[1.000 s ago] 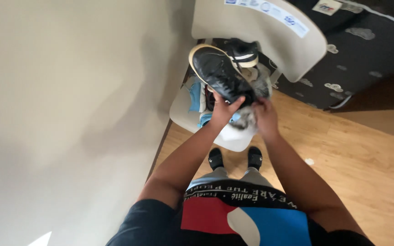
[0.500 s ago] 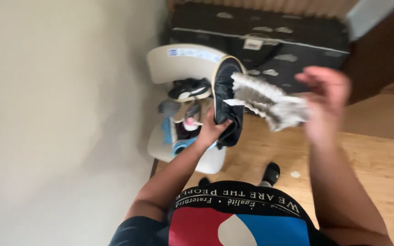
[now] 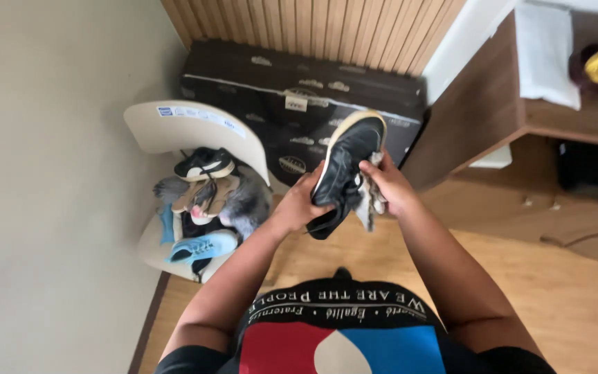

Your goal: Cleaning a black shoe with a white cloth in a hotel room.

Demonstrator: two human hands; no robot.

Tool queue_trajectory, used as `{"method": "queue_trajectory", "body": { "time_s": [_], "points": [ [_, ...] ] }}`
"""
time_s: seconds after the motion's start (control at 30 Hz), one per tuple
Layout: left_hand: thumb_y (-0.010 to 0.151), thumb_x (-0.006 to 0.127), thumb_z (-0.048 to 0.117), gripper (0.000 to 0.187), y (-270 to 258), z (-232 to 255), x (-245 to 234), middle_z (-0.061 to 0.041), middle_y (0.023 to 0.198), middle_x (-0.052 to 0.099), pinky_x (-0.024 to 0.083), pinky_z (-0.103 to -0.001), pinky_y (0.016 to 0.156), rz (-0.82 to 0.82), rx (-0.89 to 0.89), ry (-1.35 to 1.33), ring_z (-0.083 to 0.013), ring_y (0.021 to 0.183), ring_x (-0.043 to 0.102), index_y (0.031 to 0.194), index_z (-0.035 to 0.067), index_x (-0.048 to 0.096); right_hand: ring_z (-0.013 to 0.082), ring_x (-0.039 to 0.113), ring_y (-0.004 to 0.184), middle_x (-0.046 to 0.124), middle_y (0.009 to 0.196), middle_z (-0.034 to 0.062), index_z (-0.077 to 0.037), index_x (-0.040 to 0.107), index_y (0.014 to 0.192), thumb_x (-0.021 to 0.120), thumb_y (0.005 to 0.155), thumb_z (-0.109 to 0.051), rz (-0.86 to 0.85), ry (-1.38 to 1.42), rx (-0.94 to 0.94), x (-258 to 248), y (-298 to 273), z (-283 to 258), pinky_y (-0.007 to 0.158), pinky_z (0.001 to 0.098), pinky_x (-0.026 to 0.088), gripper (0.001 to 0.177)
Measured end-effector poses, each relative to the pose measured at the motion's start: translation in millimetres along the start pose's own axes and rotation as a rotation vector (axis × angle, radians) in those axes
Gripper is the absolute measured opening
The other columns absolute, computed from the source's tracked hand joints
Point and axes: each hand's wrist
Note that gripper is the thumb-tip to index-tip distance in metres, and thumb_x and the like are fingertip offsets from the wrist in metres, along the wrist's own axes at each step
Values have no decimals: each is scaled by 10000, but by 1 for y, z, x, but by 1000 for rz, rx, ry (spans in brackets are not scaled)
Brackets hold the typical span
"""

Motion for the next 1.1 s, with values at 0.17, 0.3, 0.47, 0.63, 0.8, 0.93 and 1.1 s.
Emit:
{"method": "queue_trajectory", "body": {
  "time_s": [0.17, 0.3, 0.47, 0.63, 0.8, 0.93, 1.1],
  "points": [
    [701, 897, 258, 568, 8, 19, 6, -21, 1085, 520, 534, -364, 905, 405, 151, 175, -247, 1019, 614, 1187, 198, 609, 226, 633, 1042, 663, 1171, 95, -170, 594, 1246, 879, 872, -459, 387, 42, -65, -15, 34, 35, 922, 418, 501, 551],
    [957, 727, 215, 356, -19, 32, 18, -144, 1144, 623, 569, -427, 956, 401, 82, -336, -332, 1101, 699, 1256, 80, 591, 122, 609, 1022, 663, 1179, 23, -188, 535, 1384, 863, 927, -276, 496, 163, -289, -5, 12, 21, 941, 336, 528, 569],
    [995, 670, 310, 513, -28, 29, 19, -254, 1242, 625, 518, -486, 1025, 214, -204, -819, -358, 1214, 620, 1365, -16, 529, 100, 631, 1063, 661, 1264, 42, -180, 446, 1469, 864, 942, -173, 538, 212, -468, 7, -9, 32, 983, 308, 548, 673],
    [993, 677, 272, 403, -42, 49, 2, -130, 1148, 638, 523, -450, 1011, 310, -300, -1194, -258, 1114, 652, 1270, -2, 575, 128, 589, 1191, 625, 1366, 90, -127, 370, 1532, 782, 999, -97, 424, 219, -545, 31, -29, 44, 1133, 386, 489, 675],
    [877, 800, 450, 826, -59, 54, -15, -328, 1383, 564, 439, -516, 1111, 224, -565, -1287, -379, 1287, 581, 1411, -97, 488, 222, 569, 1250, 628, 1363, 179, -74, 443, 1498, 787, 962, -143, 177, -108, -552, 31, -51, 30, 1122, 484, 443, 640],
    [872, 816, 424, 617, -61, 45, 2, -221, 1155, 694, 582, -477, 924, 324, -453, -1144, -305, 1090, 699, 1207, -61, 635, 291, 589, 1271, 638, 1336, 193, -76, 489, 1474, 791, 978, -257, 201, -172, -474, 39, -46, 40, 1115, 515, 426, 608],
    [960, 730, 401, 460, -78, 51, -2, -215, 1257, 684, 539, -485, 1011, 244, -333, -1503, -311, 1192, 661, 1191, 7, 676, 189, 571, 1245, 653, 1296, 86, -151, 533, 1457, 730, 1005, -261, 153, -81, -347, 52, -60, 33, 1144, 451, 406, 505]
  ]
}}
Point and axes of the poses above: each hand's wrist, its own y-axis towards the middle knuckle, its own x-axis out of the palm, z = x × y
